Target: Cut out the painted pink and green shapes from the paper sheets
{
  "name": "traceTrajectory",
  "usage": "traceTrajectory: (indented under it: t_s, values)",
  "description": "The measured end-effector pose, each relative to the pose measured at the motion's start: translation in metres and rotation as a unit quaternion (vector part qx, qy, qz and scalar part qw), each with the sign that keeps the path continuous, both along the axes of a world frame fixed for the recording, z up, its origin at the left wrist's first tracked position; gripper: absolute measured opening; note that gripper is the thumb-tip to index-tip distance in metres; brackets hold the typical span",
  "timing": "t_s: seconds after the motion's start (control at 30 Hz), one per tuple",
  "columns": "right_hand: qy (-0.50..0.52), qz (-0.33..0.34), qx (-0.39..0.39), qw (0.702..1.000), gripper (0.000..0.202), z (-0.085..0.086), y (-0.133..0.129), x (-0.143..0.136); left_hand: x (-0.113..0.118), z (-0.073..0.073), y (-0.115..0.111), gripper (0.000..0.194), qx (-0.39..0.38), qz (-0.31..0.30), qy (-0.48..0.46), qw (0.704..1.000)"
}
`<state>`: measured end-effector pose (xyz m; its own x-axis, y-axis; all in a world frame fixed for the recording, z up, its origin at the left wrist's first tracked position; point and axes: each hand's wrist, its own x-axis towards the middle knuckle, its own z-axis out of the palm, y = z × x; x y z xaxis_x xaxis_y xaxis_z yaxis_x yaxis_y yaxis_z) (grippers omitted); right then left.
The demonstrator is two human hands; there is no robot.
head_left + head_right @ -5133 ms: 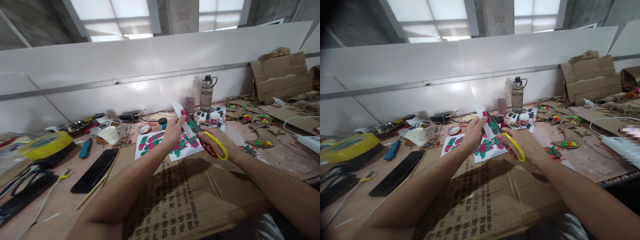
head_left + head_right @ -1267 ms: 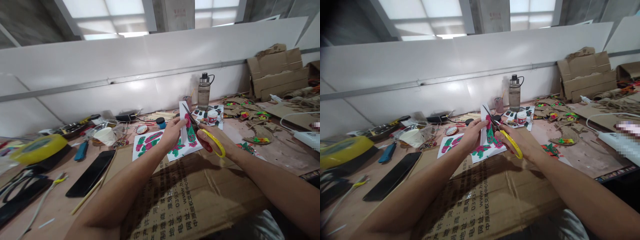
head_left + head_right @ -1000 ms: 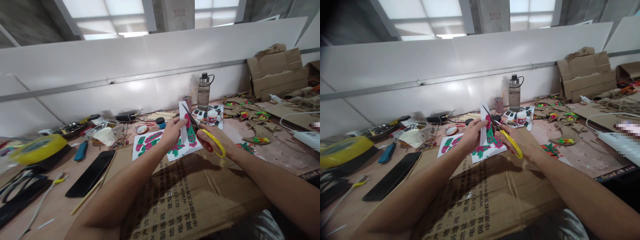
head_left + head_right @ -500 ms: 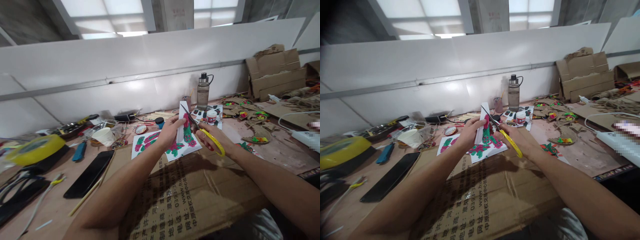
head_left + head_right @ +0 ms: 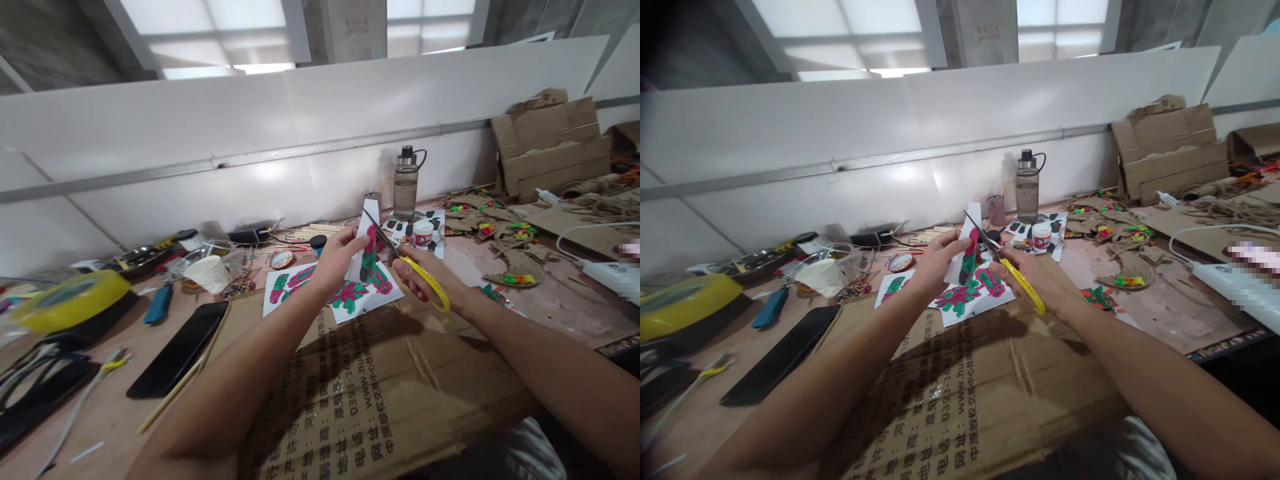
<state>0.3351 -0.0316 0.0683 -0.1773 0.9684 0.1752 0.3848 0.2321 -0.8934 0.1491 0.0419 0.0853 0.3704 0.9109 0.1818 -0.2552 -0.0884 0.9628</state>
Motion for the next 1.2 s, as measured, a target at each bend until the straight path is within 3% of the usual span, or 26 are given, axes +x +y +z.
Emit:
traceTrajectory:
  t_s: [0.43,0.93,1.2]
  values:
    - [-0.017,-0.011,0.011,1.000,0.064,-0.007,0.005,0.004,-0.014,0.005,0.009,0.034,0.022,-0.031,0.073,0.997]
    - [0.000,-0.027,-0.006,1.000,0.061,-0.005,0.006,0.001,-0.011,-0.003,0.013,0.036,0.026,-0.037,0.064,0.997]
    - [-0.009,-0.027,0.004,1.000,0.061,-0.008,0.006,0.003,-0.014,0.000,0.014,0.036,0.035,-0.026,0.066,0.997]
